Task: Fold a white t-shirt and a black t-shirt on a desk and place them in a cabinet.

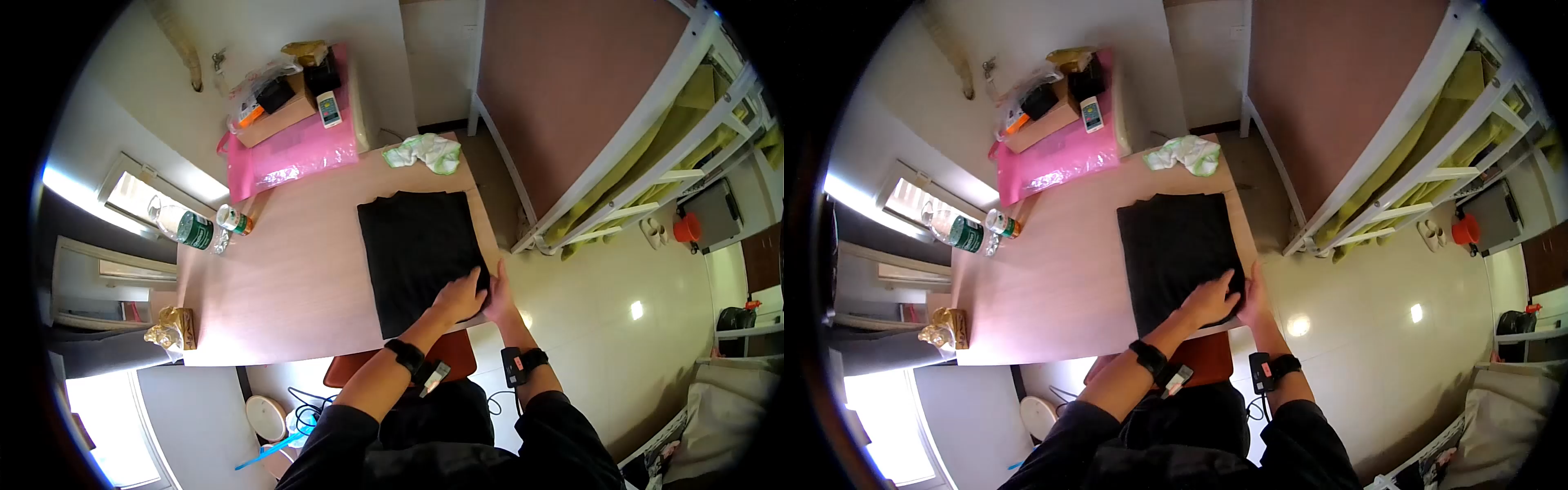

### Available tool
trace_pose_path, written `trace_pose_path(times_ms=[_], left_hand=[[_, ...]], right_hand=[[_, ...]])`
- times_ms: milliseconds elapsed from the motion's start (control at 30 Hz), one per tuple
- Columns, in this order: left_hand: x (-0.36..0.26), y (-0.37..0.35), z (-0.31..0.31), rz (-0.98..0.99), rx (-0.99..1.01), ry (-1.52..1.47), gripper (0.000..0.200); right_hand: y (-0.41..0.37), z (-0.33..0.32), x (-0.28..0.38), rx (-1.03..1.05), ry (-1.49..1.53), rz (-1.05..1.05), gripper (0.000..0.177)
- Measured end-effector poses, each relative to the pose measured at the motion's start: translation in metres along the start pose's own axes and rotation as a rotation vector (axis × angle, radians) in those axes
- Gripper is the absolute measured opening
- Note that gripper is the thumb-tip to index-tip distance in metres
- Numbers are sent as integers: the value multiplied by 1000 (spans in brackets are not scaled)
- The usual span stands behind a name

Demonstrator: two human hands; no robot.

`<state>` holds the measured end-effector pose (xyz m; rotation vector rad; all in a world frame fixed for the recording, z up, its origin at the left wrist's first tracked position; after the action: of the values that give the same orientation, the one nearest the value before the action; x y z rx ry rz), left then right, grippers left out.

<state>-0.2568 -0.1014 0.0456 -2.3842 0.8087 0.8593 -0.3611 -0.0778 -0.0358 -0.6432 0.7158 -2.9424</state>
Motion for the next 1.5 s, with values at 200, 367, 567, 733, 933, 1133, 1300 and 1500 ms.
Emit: trace_pose_path(times_ms=[200, 367, 567, 733, 933, 1133, 1300, 1500], left_hand=[[67, -61, -27, 37, -396, 448, 46], [127, -85, -18, -63, -344, 531, 57], [142, -92, -17, -218, -508, 380, 60], [164, -99, -38, -404, -766, -33, 48], [204, -87, -59, -599, -538, -237, 34], [222, -105, -49, -788, -373, -1176, 33], [188, -104, -69, -801, -385, -810, 30], [204, -108, -57, -746, -477, -1037, 21]], right_hand=[[3, -24, -3, -203, -1187, -366, 57], [-10, -6, -2, -263, -1462, -500, 55], [-21, -5, -7, -262, -1450, -602, 58], [-49, -11, -11, -248, -1284, -640, 51], [-47, -32, -9, -232, -1045, -501, 43], [-49, -22, -10, -239, -952, -388, 42], [-48, -31, -17, -205, -1061, -386, 40], [-47, -37, -20, -192, -1047, -269, 34]])
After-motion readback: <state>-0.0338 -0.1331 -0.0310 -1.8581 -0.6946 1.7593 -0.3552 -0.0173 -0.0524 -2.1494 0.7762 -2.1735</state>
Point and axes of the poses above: each hand's wrist, its own y-axis towards the middle knuckle, its own z-axis out of the palm, x = y × z, the point moved 5 cm from there along y, towards the middle knuckle
